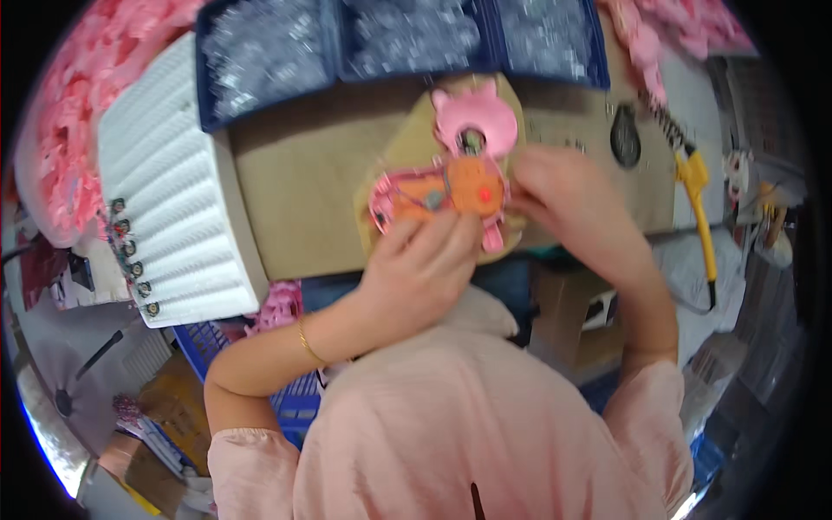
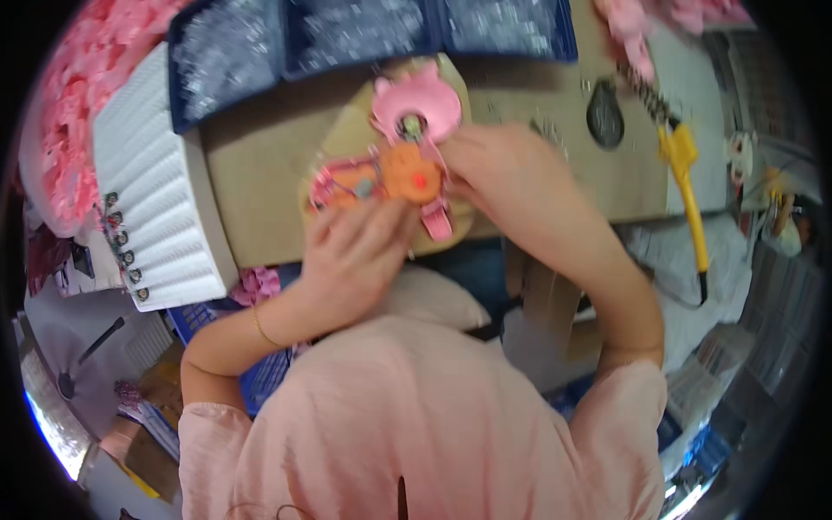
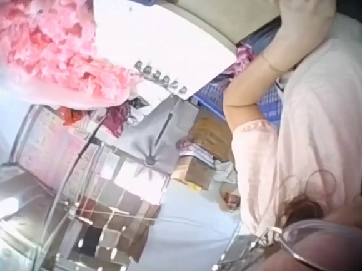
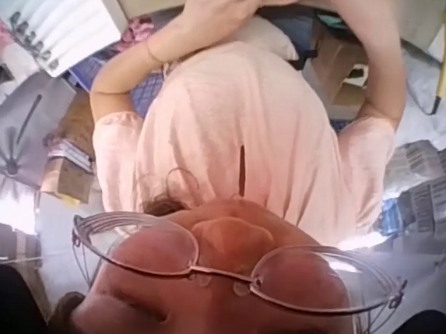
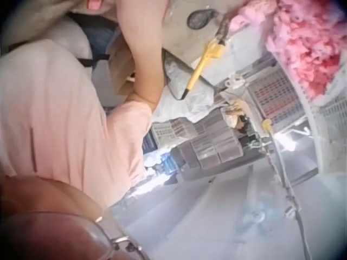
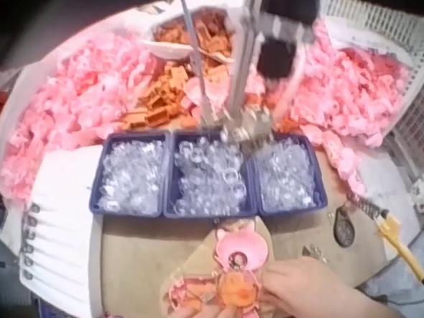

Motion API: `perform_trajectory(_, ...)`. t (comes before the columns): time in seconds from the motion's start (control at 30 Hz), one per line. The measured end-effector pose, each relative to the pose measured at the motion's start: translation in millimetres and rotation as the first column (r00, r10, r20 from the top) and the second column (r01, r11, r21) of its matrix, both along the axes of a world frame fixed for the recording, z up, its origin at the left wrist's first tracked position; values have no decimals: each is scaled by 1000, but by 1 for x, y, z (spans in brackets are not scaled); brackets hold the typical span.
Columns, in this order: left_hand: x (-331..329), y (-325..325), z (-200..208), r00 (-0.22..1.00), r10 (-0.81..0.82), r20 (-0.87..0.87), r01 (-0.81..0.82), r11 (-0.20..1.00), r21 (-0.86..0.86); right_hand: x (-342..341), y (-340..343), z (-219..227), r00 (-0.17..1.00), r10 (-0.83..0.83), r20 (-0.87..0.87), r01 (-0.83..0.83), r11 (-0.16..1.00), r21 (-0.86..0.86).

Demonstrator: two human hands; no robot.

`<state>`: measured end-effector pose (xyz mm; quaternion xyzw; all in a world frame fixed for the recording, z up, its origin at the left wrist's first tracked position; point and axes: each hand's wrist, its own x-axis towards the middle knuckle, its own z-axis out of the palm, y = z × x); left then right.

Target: Assembling electronic components, wiring, and plastic shells to create pink toy animals.

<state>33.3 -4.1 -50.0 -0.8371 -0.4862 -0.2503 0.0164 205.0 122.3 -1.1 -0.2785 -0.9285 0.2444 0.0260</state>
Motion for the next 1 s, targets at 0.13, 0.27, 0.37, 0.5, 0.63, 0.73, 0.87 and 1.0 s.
perform_trajectory(0.13,1,-2,-7,1000,-1,2,1,1000,-8,6,-1,6,980,-122,-155,102,986,-131)
perform_trajectory(0.27,4,-10,1,1000,-11,8,12,998,-57,-72,3,7,953,-42,-301,114,968,224)
perform_trajectory(0.37,7,-13,10,998,8,66,0,992,-129,-131,45,-17,987,-159,-3,149,913,381)
perform_trajectory(0.5,-35,-2,20,989,46,137,-25,988,-153,-133,75,-46,973,-197,115,137,907,397)
perform_trajectory(0.63,-161,83,52,892,452,-3,-451,888,-89,-127,82,-47,968,-222,116,171,923,345)
perform_trajectory(0.73,-277,145,35,610,769,-193,-729,640,244,-139,79,-43,955,-266,128,209,916,344)
perform_trajectory(0.87,-327,160,14,494,808,-322,-845,533,41,-142,74,-38,950,-303,77,264,909,322)
perform_trajectory(1.0,-321,145,54,601,796,69,-775,602,-192,-135,71,-43,932,-322,-166,351,915,197)
